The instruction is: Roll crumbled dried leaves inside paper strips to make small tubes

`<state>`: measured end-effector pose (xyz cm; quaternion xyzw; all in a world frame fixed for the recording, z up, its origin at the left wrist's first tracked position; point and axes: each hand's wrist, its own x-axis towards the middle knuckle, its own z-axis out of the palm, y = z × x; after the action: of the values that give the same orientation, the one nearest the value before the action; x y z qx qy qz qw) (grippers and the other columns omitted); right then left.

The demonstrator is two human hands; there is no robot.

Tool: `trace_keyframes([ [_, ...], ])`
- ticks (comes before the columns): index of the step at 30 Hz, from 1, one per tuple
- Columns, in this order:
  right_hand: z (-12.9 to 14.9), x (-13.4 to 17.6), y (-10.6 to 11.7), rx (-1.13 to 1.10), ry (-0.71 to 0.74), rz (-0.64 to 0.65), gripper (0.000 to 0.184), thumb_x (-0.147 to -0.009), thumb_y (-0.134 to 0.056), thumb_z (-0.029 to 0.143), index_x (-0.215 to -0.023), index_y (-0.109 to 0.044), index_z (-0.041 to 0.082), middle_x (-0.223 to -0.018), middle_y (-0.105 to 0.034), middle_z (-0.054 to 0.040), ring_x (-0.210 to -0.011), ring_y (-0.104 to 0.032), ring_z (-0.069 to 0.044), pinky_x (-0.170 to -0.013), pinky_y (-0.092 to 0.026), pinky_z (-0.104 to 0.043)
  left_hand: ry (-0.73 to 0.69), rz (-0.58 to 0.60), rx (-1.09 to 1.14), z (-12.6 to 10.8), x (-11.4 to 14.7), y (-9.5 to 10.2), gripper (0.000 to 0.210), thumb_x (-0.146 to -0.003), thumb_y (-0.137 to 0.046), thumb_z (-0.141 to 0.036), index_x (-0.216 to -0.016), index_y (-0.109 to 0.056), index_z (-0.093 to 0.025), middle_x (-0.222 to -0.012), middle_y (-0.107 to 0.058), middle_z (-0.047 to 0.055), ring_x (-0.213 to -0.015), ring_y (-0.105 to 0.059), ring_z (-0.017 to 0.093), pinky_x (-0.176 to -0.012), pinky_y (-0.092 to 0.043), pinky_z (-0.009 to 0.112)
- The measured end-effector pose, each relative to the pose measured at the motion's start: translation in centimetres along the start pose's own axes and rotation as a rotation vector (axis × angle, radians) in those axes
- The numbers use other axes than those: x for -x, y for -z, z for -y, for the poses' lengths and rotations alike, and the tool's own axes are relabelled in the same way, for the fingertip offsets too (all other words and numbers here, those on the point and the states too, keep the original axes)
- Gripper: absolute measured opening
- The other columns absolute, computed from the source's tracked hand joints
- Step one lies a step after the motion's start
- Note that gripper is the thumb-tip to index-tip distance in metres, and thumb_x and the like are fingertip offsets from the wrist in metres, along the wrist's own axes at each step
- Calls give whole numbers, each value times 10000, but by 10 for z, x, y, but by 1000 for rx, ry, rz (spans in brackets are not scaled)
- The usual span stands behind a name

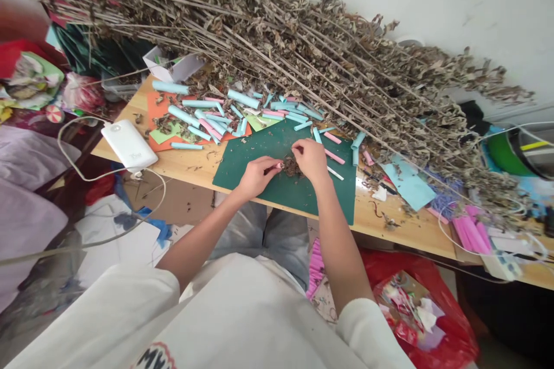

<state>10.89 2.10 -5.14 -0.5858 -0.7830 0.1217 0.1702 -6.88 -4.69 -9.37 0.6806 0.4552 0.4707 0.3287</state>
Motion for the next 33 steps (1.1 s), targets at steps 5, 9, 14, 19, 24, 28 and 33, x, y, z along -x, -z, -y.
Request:
trace_keyframes([
  [5,-2,23,12,-47,8,-21,176,-845,-546,160,-874,-716,199,-816,-672,-41,-740,-607,-186,-741,-452,-315,4,3,-5,1,0,0,244,-930,-574,-334,-1038,-729,-180,-974,-714,85,-802,-651,154,-699,-510,255],
  [9,5,26,7,113,6,26,155,-837,-602,186,-916,-734,195,-839,-664,-82,-766,-611,-213,-708,-449,-324,-10,-1,6,3,0,-1,234,-925,-581,-326,-1036,-730,-183,-984,-718,85,-847,-659,166,-739,-525,270],
  [14,7,24,10,51,-7,-12,170,-861,-576,195,-833,-744,201,-860,-654,-79,-790,-611,-211,-740,-464,-335,-11,-2,6,3,1,-1,226,-923,-586,-316,-1042,-728,-186,-987,-717,80,-864,-663,167,-778,-531,280],
  [19,-3,33,22,-238,-73,-218,161,-845,-601,267,-851,-749,204,-903,-682,-62,-818,-627,-197,-773,-488,-334,-14,9,-3,2,1,0,215,-926,-582,-296,-1048,-723,-189,-976,-714,73,-860,-661,164,-794,-527,280],
  [24,-3,39,22,-377,-137,-202,176,-820,-599,280,-818,-750,189,-831,-732,-54,-748,-649,-196,-723,-494,-326,-12,3,-6,1,1,-1,220,-928,-580,-297,-1057,-722,-189,-962,-713,72,-850,-656,161,-776,-517,267],
  [28,7,42,14,-494,-221,-150,206,-804,-611,326,-832,-751,177,-795,-747,-53,-698,-664,-198,-686,-500,-312,9,-10,-9,2,1,-2,256,-924,-588,-300,-1123,-709,-192,-961,-714,71,-831,-655,158,-754,-506,260],
  [33,16,43,-2,-566,-267,-82,202,-787,-615,326,-812,-755,181,-712,-732,-42,-659,-670,-198,-677,-508,-310,35,-32,-19,4,1,-3,301,-913,-606,-299,-1174,-692,-174,-912,-707,72,-770,-635,150,-715,-496,256],
])
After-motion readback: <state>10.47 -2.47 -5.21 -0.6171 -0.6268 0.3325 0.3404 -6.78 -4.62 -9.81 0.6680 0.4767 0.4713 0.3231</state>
